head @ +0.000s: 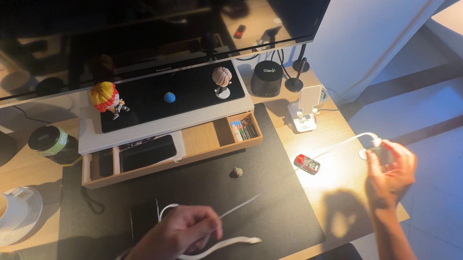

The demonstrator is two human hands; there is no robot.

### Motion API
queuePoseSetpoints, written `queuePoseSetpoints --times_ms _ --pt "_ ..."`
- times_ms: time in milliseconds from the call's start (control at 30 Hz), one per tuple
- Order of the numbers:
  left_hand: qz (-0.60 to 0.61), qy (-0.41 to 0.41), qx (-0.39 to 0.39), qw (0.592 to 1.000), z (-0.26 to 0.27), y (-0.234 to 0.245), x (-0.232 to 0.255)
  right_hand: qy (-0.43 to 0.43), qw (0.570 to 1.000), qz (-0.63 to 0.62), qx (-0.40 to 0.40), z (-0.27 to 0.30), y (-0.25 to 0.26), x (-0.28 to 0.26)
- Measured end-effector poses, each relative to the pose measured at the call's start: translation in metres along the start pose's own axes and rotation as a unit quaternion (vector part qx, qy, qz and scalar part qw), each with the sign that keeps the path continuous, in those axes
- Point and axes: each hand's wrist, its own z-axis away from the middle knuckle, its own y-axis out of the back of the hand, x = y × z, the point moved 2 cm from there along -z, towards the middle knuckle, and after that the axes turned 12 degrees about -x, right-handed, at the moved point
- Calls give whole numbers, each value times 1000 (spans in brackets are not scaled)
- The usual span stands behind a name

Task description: The person organizes a desk by moving a water bottle and a newspaper, then handling a small white object and a smartphone. They open a drawer, retrieve a notepad and a USB cable, and place them back inside. The person then picks up a small metallic object and a white cable, coiling the cable before placing it in the drawer.

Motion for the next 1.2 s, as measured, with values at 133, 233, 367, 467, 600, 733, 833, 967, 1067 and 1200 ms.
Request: queuePoseSetpoints --times_ms 133,233,367,467,600,733,833,967,1067,1200 --pt "-9 67 25 997 58 -1 1 4 998 -19 55 -15 17 52" --pt "-59 65 71 994 120 16 -37 -58 989 -102 89 -24 21 82" --pt "-187 199 284 919 247 85 -126 -200 936 -257 132 -35 30 110" --pt "-186 93 401 892 310 101 -162 -201 909 -359 58 -31 21 100" --pt "35 -188 17 981 190 73 -169 -153 862 -473 -96 -17 9 59" --pt "107 -167 -72 978 42 -21 -115 -106 834 -517 -160 -21 0 21" --pt "-28 -78 58 995 -23 -44 -56 -107 846 -471 -227 -19 -8 -13" --pt "-352 -172 283 875 -63 -51 4 -86 818 -407 -397 -7 -17 -73" --pt "-234 -179 212 932 -89 -53 16 -67 770 -337 -537 6 -27 -111" --pt "-154 -53 209 964 -102 -58 9 -152 734 -265 -606 27 -44 -134"
